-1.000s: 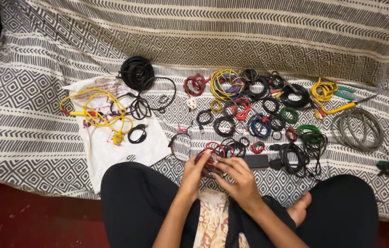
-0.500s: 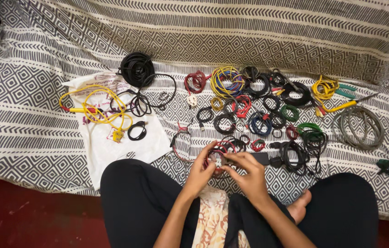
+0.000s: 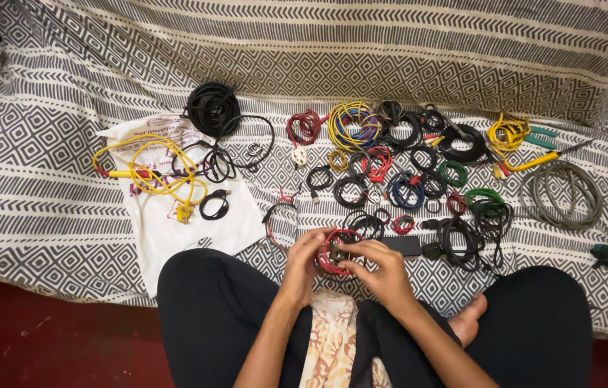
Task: The person sits cross-legged on a patterned bedsheet and organizes various colored electrical cables. They pick up tangled cables, untangle them, and coil them into neat loops, placing the organized bundles back on the sheet.
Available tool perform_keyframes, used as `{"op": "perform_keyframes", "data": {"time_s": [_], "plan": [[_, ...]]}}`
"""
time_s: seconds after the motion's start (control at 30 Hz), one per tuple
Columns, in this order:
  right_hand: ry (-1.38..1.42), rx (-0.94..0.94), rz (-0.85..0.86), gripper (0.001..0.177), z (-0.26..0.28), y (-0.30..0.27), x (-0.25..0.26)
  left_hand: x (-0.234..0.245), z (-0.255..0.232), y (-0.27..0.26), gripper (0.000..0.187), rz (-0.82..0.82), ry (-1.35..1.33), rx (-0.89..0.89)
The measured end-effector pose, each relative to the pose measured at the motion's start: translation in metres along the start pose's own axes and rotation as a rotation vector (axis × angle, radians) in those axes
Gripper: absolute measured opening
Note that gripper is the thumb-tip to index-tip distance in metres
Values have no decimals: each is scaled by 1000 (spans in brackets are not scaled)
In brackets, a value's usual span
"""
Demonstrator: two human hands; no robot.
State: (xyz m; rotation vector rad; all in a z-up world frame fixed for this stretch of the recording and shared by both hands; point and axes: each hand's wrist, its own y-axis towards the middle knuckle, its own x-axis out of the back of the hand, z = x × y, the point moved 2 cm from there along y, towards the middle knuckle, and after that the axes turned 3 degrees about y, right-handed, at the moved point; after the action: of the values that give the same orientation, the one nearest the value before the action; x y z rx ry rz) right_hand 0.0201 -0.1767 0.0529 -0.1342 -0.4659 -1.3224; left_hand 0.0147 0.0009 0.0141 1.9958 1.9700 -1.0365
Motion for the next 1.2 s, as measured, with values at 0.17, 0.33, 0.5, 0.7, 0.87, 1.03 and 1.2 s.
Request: {"op": "perform_keyframes", "data": {"time_s": [0.17,0.33,0.5,0.7,0.87,1.03,1.2], "plan": [[183,-122,-55,26,-35,-5,-6,-4,-9,-3,41,72,228,-45],[681,-361,-130,30,-83,-12,-28,-7,-12,-9,47,185,440,-147],[1423,-663,-77,32,-91,-6,-43,-5,-16,-15,50,207,805,-286],[1246,-697,16,27,-88,-14,-51,0,-19,-18,53,291,827,-174],[1140,-760,4,24,-89,-10,-51,-10,-34,-27,54,248,1148,-321],[1240,-718,-94,21,-89,-5,-51,-23,-30,-22,40,98,1222,-528],[1253,-728,-105,23,-73,3,-43,-8,-37,-13,16,-84,1213,-593]]}}
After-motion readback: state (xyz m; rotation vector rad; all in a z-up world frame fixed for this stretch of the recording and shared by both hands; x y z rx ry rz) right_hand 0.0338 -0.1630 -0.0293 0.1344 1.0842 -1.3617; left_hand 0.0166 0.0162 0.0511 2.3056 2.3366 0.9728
